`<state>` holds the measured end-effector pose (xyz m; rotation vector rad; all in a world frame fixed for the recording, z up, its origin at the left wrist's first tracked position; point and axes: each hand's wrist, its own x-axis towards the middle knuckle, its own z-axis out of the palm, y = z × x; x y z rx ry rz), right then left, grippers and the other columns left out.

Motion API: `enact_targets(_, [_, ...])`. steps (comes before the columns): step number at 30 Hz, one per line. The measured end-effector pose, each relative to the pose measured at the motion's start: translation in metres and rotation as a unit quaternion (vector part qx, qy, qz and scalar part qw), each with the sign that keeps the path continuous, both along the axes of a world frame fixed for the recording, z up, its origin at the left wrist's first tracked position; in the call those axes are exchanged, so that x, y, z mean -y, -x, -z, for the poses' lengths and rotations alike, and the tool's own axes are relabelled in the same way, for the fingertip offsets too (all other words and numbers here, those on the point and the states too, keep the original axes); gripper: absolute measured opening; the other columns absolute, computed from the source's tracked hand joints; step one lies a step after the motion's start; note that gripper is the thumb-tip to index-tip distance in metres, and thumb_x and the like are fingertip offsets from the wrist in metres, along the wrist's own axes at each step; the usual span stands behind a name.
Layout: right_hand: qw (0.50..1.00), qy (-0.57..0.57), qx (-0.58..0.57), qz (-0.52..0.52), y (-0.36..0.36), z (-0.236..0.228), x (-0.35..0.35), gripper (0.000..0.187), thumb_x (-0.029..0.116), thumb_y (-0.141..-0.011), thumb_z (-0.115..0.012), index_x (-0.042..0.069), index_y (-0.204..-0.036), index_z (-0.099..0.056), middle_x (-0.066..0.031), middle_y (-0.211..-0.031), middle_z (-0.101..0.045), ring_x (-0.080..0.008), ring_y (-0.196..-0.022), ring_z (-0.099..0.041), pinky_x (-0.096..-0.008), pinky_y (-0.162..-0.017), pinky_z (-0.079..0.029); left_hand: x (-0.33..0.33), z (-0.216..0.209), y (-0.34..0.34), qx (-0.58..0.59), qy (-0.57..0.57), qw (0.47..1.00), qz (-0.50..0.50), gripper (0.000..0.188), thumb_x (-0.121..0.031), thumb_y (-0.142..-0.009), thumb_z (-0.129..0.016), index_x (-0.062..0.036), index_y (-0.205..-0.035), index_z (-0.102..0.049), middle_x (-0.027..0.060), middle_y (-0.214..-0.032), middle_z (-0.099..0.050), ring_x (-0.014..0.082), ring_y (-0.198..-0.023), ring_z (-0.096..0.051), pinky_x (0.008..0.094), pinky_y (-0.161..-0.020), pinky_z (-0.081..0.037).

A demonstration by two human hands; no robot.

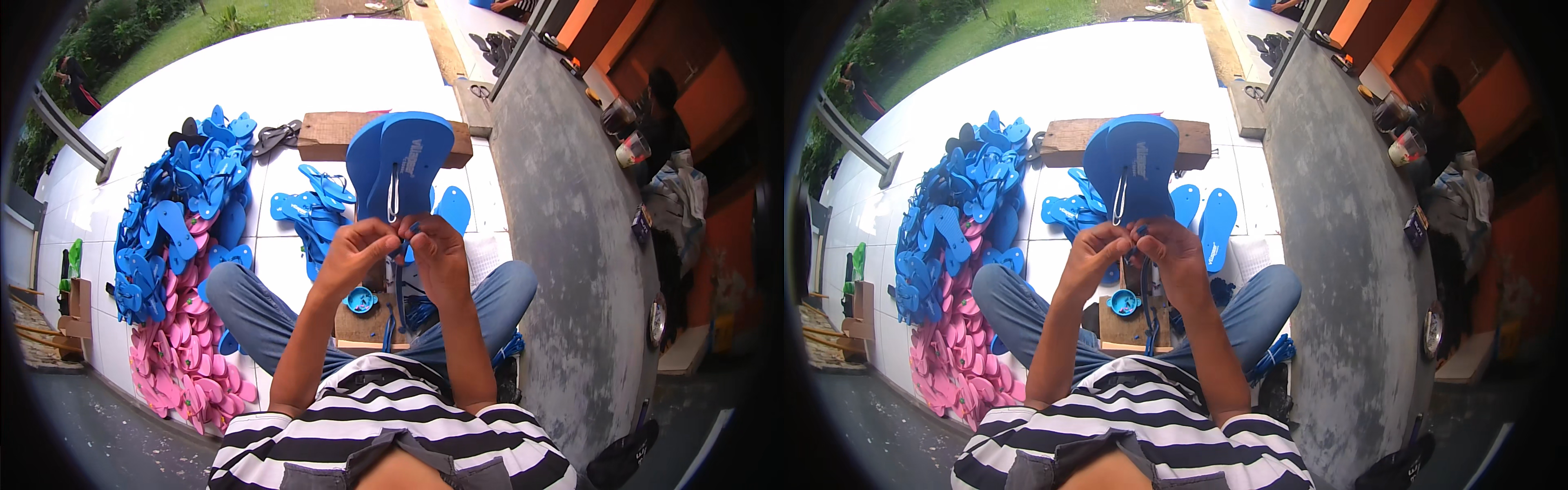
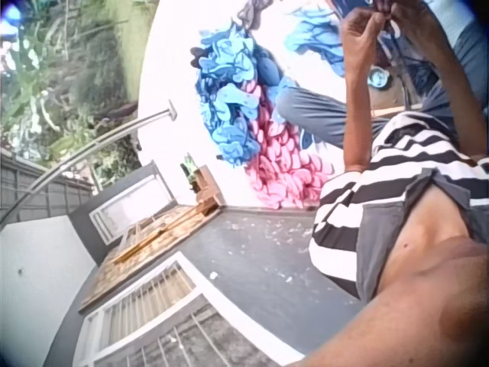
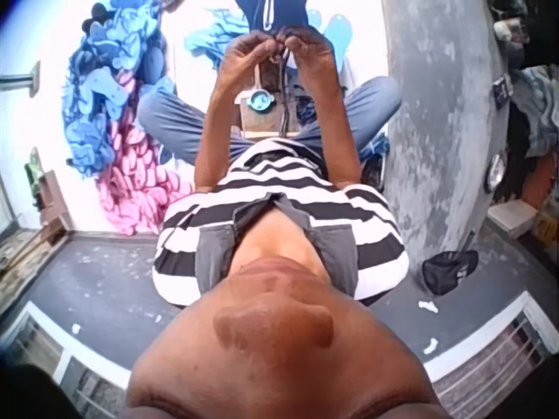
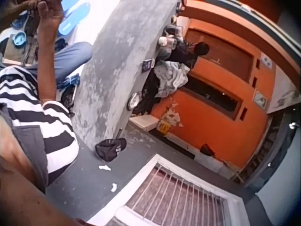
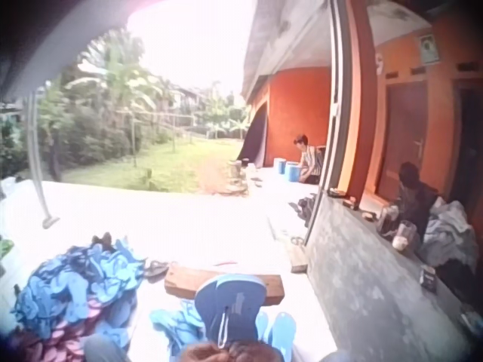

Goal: The person threads black straps through blue flip-flop soles using a metal tool mounted on a wooden block. They pull the straps through the holes by hand and place the finished soles on the floor.

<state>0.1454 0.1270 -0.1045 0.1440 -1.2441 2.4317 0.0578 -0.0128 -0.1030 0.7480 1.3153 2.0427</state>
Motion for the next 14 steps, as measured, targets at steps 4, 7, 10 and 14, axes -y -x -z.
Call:
enact_targets(4, [0.999, -0.037, -0.029, 0.015, 0.017, -0.009, 0.0, 0.02, 0.023, -0.093, -0.067, 0.005, -0.099, -0.062, -0.0092, -0.087, -0.064, -0.022, -0.075, -0.065, -0.0392, -0.08, -0.053, 0.008, -0.019, 0.029, -0.141, 0.021, 0.977, -0.158, 0.018, -0.019, -0.096, -0.065, -0.0013, -0.097, -0.063, 0.0017, -0.085, -0.064, 0.0078, -0.079, -0.059, 0.0225, -0.073, -0.047])
enact_targets(7, [0.999, -0.008, -0.025, -0.035, 0.021, -0.017, 0.006, 0.022, 0.027, -0.095, -0.064, 0.005, -0.098, -0.058, -0.0099, -0.083, -0.062, -0.0217, -0.068, -0.062, -0.0382, -0.072, -0.053, 0.004, -0.046, 0.043, -0.284, 0.005, 0.926, -0.251, 0.016, -0.017, -0.095, -0.067, -0.0012, -0.1, -0.064, 0.0033, -0.088, -0.064, 0.0087, -0.077, -0.058, 0.0239, -0.068, -0.047])
enact_targets(10, [0.999, -0.005, -0.029, -0.042, 0.023, -0.018, 0.007, 0.023, 0.027, -0.095, -0.064, 0.005, -0.098, -0.056, -0.0092, -0.08, -0.061, -0.0206, -0.063, -0.061, -0.0371, -0.068, -0.054, -0.007, -0.074, 0.056, -0.424, 0.045, 0.855, -0.297, 0.023, -0.017, -0.091, -0.07, -0.0046, -0.11, -0.067, 0.0084, -0.099, -0.065, 0.0145, -0.078, -0.061, 0.0258, -0.066, -0.048])
enact_targets(14, [0.996, -0.046, -0.053, -0.053, 0.027, 0.0, -0.001, 0.024, 0.027, -0.097, -0.062, 0.004, -0.1, -0.056, -0.0079, -0.083, -0.061, -0.0186, -0.068, -0.065, -0.0382, -0.076, -0.059, -0.01, -0.1, 0.06, -0.498, 0.109, 0.806, -0.3, 0.033, -0.016, -0.091, -0.069, -0.0048, -0.121, -0.065, 0.0122, -0.115, -0.065, 0.0162, -0.089, -0.063, 0.0267, -0.071, -0.054])
